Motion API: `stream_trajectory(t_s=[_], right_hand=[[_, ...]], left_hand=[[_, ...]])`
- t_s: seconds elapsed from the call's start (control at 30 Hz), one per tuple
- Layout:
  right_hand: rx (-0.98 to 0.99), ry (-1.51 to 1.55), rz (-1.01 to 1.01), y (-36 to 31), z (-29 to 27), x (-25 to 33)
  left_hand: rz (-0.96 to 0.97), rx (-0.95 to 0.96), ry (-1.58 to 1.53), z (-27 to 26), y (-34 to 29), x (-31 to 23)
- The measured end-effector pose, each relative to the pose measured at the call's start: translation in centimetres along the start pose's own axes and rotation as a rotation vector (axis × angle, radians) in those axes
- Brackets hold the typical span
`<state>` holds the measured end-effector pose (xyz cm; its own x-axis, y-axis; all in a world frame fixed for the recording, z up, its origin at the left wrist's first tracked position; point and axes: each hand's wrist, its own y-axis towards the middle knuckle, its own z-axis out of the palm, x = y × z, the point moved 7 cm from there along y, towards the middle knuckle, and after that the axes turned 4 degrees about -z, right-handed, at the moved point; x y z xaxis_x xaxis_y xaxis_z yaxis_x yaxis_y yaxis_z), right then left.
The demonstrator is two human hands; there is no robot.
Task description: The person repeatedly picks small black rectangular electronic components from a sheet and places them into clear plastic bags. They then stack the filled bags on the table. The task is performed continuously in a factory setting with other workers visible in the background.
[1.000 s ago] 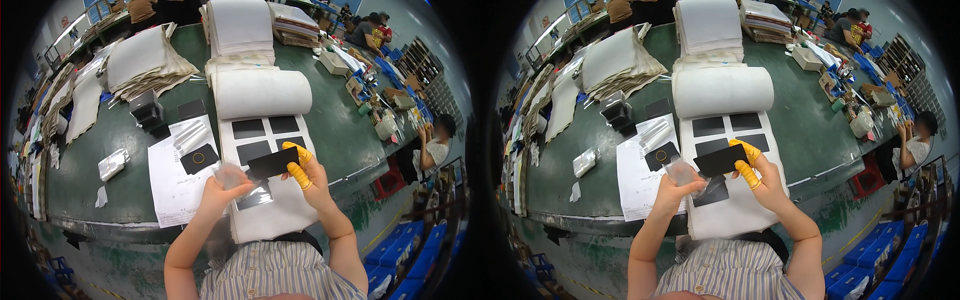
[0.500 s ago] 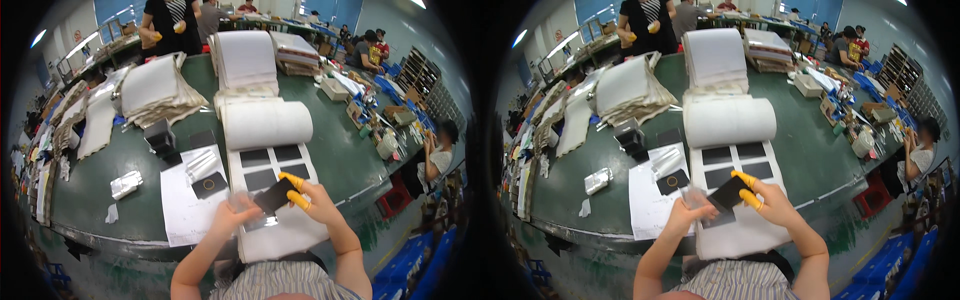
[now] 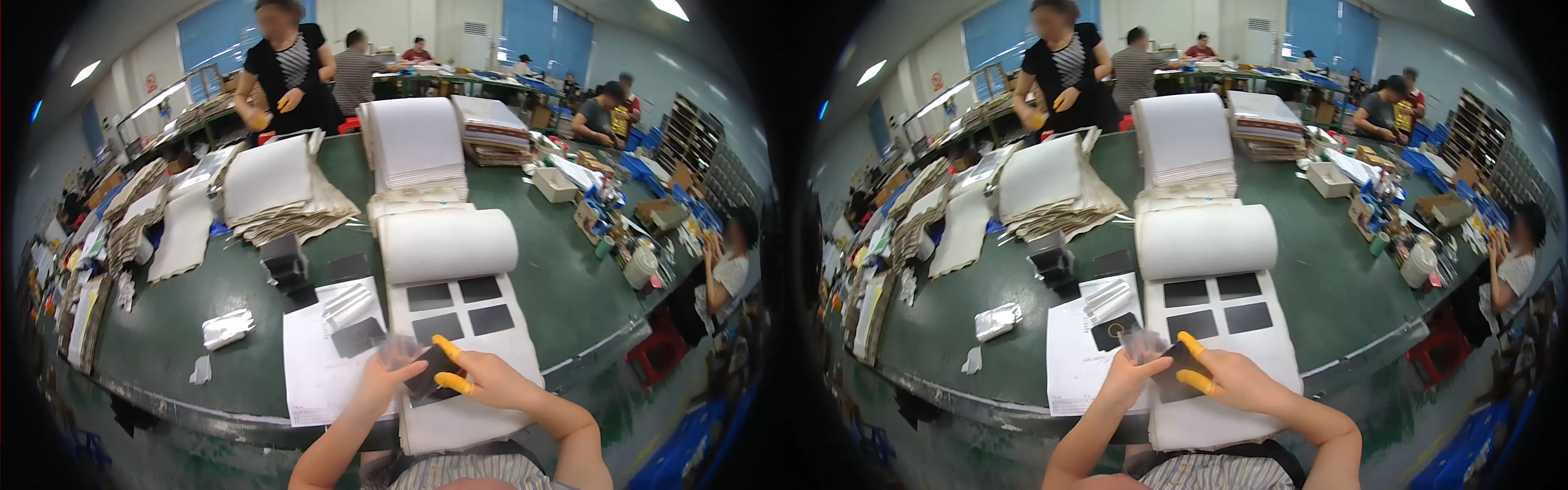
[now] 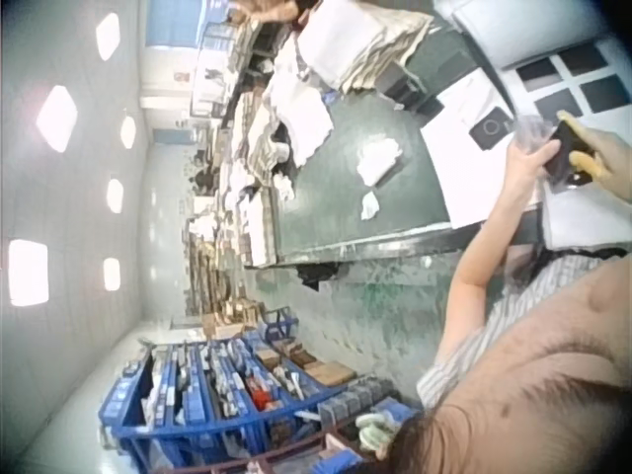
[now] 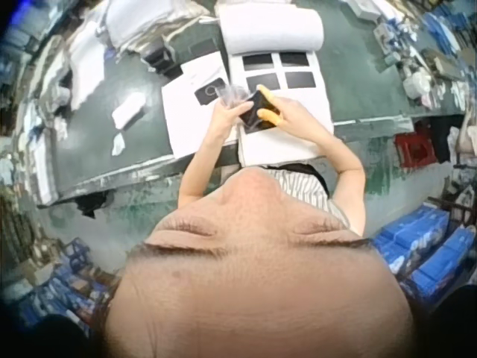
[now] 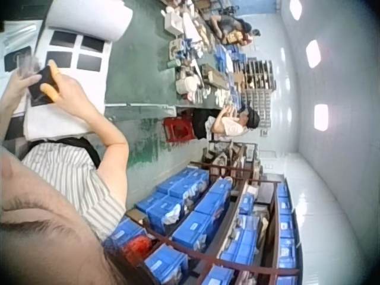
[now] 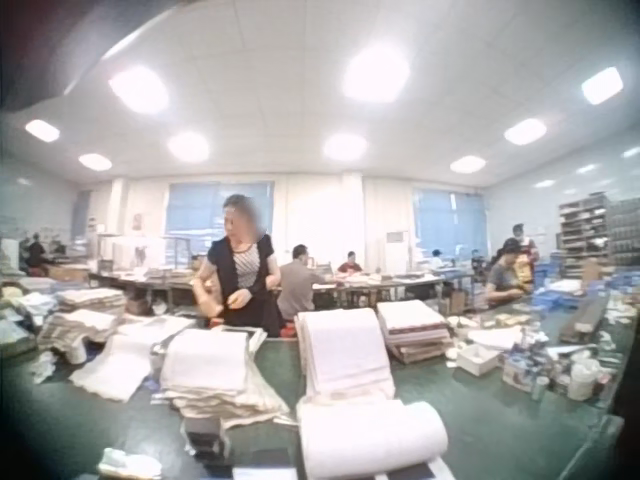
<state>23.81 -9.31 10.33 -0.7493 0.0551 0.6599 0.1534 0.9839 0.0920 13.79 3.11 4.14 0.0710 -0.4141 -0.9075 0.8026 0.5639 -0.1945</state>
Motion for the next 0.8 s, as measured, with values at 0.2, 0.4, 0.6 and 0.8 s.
stream_trajectory(t_s=[0.2, 0.4, 0.6, 0.8], right_hand=[[-0.044, 0.195, 0.08, 0.3, -1.5, -0.2], [-0.115, 0.398, 0.075, -0.5, -1.8, -1.4], [0.086, 0.057, 0.229, -0.6, -0.7, -1.5], [-0.135, -0.475, 0.027, 1.4, -3.4, -3.3]], left_hand=[[0.019, 0.0, -0.113, -0.4, 0.4, 0.3], [0.187, -0.123, -0.509, -3.4, 1.7, -1.0], [0.168, -0.075, -0.703, -2.8, 0.6, -2.1], [0.08, -0.044, -0.586, -2.7, 0.6, -1.6]])
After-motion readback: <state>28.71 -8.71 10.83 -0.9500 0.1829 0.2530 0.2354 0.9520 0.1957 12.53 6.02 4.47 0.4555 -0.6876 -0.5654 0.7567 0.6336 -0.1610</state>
